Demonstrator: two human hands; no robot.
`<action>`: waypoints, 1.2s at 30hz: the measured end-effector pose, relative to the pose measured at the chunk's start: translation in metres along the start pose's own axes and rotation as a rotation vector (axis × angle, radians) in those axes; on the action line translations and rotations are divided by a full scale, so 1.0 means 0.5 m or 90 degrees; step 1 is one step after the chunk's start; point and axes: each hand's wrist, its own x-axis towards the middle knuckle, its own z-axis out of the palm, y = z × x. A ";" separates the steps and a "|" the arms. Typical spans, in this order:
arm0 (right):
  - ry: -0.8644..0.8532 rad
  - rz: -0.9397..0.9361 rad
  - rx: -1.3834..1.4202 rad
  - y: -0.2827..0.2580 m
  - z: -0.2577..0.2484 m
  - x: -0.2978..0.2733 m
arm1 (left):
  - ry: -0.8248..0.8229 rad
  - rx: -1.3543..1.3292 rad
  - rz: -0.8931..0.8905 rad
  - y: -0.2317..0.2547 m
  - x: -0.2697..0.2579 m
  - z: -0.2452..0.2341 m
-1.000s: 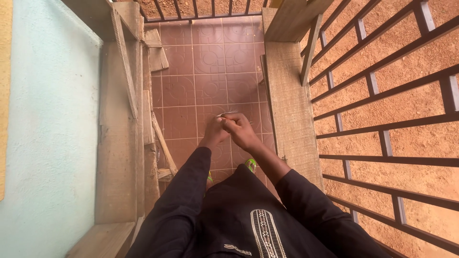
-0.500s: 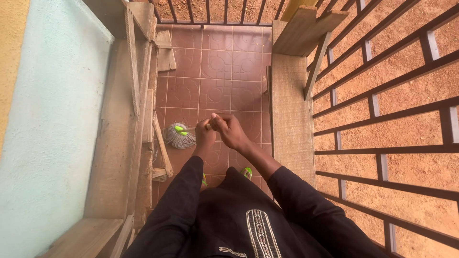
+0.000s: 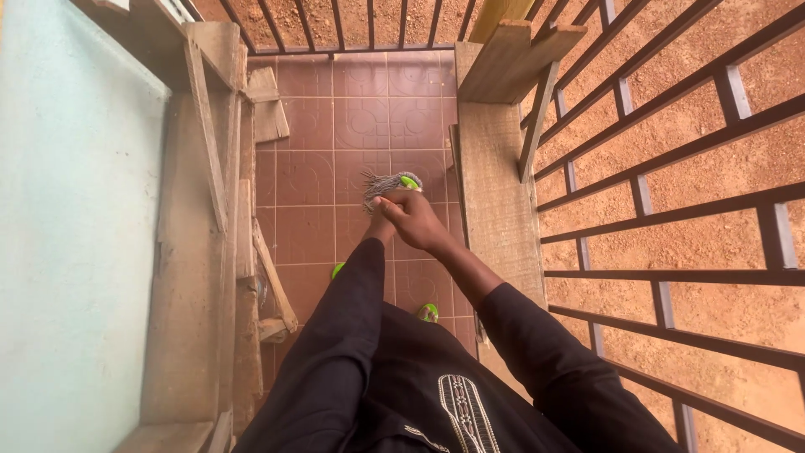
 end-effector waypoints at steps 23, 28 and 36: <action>0.016 0.053 0.096 -0.010 0.138 0.337 | 0.009 0.139 -0.044 0.212 0.078 -0.400; 0.007 0.118 -0.064 -0.116 0.133 0.360 | 0.033 0.311 0.236 0.015 0.183 -0.346; 0.016 -0.005 -0.085 -0.019 0.178 0.431 | -0.121 -0.249 -0.054 -0.074 0.295 -0.333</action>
